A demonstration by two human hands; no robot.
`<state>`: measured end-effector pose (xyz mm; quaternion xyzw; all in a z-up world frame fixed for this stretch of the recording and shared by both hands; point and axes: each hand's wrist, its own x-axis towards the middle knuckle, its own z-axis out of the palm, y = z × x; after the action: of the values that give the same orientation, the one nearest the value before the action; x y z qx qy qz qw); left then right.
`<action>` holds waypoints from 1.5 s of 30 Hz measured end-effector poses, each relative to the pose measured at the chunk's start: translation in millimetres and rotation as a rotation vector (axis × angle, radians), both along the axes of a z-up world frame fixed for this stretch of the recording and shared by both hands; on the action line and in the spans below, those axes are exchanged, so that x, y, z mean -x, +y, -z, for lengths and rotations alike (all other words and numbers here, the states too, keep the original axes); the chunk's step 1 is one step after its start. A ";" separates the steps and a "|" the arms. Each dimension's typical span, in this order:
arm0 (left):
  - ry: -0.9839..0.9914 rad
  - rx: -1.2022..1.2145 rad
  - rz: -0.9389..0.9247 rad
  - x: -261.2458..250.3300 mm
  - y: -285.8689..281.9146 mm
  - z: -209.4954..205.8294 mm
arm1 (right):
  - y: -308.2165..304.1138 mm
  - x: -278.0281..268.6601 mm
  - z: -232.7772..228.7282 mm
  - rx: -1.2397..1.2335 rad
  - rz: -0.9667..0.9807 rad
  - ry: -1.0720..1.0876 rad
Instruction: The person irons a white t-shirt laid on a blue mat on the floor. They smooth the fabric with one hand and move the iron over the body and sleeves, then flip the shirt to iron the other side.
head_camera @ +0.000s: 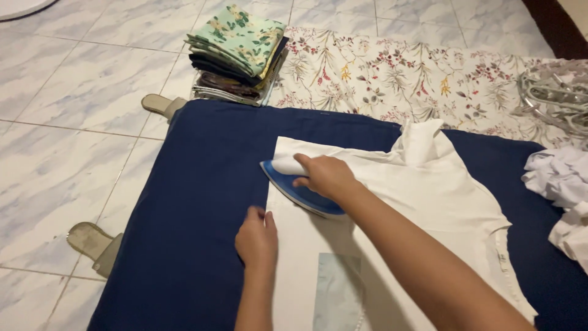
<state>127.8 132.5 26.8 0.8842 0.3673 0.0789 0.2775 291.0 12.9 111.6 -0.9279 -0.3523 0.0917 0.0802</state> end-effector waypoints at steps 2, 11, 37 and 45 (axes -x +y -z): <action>-0.103 -0.263 0.107 -6.3 -15.4 6.7 | 3.8 -4.5 -1.3 0.019 0.007 0.006; -0.043 -0.391 0.327 -10.9 -29.2 26.5 | -135.0 -13.4 -31.7 0.120 0.036 0.052; -0.004 -0.361 0.311 -12.8 -30.2 21.5 | -78.3 -56.7 -27.3 0.124 0.002 0.071; -0.015 -0.384 0.288 -14.5 -31.0 22.7 | -28.5 -74.0 -14.3 0.041 0.006 0.003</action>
<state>142.3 101.5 4.1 0.9635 0.2134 0.1136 0.1153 365.1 -15.6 126.0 -0.9303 -0.3473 0.1003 0.0618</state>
